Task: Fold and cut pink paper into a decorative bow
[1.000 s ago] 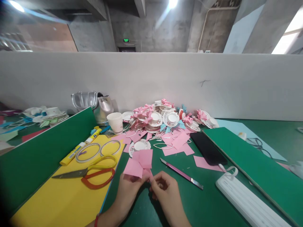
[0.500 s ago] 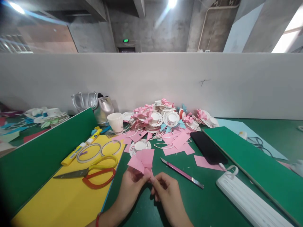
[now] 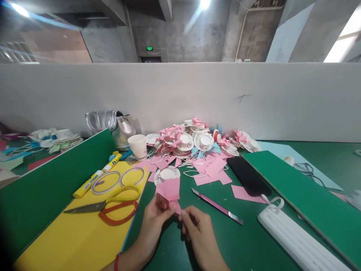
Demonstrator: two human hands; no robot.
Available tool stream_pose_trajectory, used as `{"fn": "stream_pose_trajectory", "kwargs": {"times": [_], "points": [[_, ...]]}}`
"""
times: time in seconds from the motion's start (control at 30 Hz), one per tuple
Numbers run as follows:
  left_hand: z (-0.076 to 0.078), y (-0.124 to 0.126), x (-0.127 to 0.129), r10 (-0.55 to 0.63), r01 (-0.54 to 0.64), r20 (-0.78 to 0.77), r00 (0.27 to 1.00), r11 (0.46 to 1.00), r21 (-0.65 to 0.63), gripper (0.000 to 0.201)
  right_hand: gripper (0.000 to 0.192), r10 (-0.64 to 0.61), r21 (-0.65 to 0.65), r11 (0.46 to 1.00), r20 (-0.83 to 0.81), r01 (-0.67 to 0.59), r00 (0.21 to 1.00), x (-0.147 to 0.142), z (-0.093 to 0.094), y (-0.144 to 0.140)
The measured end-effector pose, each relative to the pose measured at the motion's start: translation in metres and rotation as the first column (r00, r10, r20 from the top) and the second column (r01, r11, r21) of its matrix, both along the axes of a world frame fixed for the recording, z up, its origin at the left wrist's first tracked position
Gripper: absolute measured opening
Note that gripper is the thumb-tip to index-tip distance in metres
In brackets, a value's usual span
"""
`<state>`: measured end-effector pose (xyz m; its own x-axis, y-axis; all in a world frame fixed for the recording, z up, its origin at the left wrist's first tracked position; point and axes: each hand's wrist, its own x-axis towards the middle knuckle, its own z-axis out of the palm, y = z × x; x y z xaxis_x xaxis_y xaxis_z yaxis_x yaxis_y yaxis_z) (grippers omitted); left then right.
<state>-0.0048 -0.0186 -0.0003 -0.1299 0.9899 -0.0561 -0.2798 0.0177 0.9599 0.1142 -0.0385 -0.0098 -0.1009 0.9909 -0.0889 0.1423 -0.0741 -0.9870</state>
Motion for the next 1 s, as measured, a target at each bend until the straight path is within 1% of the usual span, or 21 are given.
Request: {"fn": "stream_pose_trajectory", "kwargs": {"times": [0.1,0.2,0.27,0.4,0.53,0.7,0.77,0.9,1.0], "points": [[-0.0006,0.0002,-0.0001,0.027,-0.028,-0.028,0.999,0.999,-0.026,0.018,0.036,0.003,0.015,1.0,0.048,-0.004,0.999,-0.0008,-0.0003,-0.0009],[-0.0009,0.0008,0.0003,0.052,-0.054,-0.057,0.997,0.998,-0.034,0.018,0.037,-0.005,0.054,0.999,0.131,-0.003,0.991,-0.0011,-0.0008,-0.0018],[-0.0004,0.0009,0.0008,0.05,-0.052,-0.066,0.997,0.998,-0.028,0.018,0.04,-0.013,0.072,0.997,0.168,0.001,0.986,-0.0012,-0.0008,-0.002],[0.0008,0.0003,0.002,0.035,-0.036,-0.064,0.997,0.999,-0.021,0.018,0.041,-0.026,0.105,0.994,0.19,0.006,0.981,-0.0017,0.0013,-0.0018],[0.0011,-0.0006,0.0031,0.029,-0.029,-0.028,0.999,1.0,-0.009,0.018,0.038,-0.04,0.104,0.994,0.159,0.024,0.986,-0.0021,0.0028,-0.0016],[0.0033,-0.0008,0.0032,0.031,-0.032,-0.06,0.998,0.999,-0.011,0.019,0.04,-0.004,-0.022,1.0,0.013,0.005,1.0,-0.0026,0.0016,-0.001],[0.0046,-0.0007,0.0031,0.026,-0.028,-0.071,0.997,1.0,-0.015,0.019,0.042,-0.007,-0.048,0.999,-0.016,0.006,1.0,-0.0029,0.0012,-0.001],[0.0048,-0.0005,0.0024,0.026,-0.027,-0.113,0.993,1.0,-0.004,0.017,0.043,-0.011,-0.053,0.999,0.017,0.012,1.0,-0.0031,0.0004,-0.0016],[0.0032,-0.0004,0.0018,0.025,-0.025,-0.138,0.99,1.0,0.002,0.017,0.045,-0.002,-0.006,1.0,0.082,0.003,0.997,-0.003,-0.0002,-0.0025]]}}
